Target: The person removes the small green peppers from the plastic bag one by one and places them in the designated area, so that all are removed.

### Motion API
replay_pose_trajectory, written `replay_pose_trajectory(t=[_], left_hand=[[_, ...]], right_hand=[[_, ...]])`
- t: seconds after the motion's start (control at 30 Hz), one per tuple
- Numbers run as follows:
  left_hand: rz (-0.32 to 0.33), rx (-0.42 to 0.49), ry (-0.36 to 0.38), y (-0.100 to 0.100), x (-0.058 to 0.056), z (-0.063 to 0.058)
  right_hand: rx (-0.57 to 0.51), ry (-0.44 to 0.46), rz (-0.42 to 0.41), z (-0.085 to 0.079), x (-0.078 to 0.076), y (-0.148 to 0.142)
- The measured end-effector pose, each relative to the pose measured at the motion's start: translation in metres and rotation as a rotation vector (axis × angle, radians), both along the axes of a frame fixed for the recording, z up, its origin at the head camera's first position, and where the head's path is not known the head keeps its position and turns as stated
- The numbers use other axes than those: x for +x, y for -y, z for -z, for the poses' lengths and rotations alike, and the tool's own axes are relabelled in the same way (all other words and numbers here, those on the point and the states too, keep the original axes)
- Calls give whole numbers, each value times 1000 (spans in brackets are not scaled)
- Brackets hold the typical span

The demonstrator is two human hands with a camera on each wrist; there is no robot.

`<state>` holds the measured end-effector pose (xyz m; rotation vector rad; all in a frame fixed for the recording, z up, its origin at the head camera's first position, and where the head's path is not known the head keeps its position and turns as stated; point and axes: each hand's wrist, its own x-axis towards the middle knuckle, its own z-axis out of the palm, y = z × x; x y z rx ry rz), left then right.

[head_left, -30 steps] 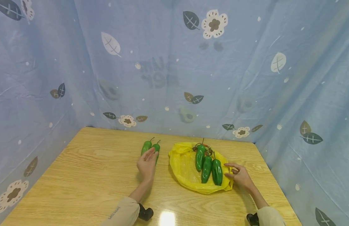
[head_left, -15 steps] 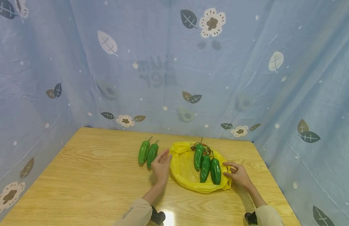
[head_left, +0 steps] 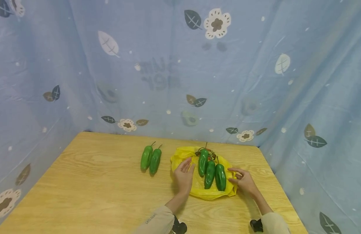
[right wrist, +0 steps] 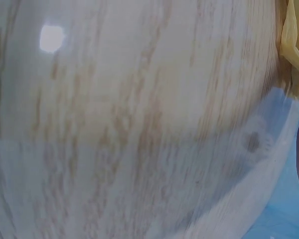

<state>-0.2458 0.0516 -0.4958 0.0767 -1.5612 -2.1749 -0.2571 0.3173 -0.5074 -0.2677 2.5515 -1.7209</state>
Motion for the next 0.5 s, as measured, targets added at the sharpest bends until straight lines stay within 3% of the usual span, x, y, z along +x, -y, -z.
replay_pose_trajectory(t=[0.23,0.3,0.37,0.5], left_hand=[[-23,17,5,-28,-4,8],[-16,21,20,-34,-3,3],[-10,-16,39,-39,1,-5],[23,-145,85,-50,-3,0]], right_hand=[[-24,-12,-8,-1,3,1],[-33,-13,0,-1,3,2],[-39,-12,2,-2,4,3],[-37,-18,16,-2,4,4]])
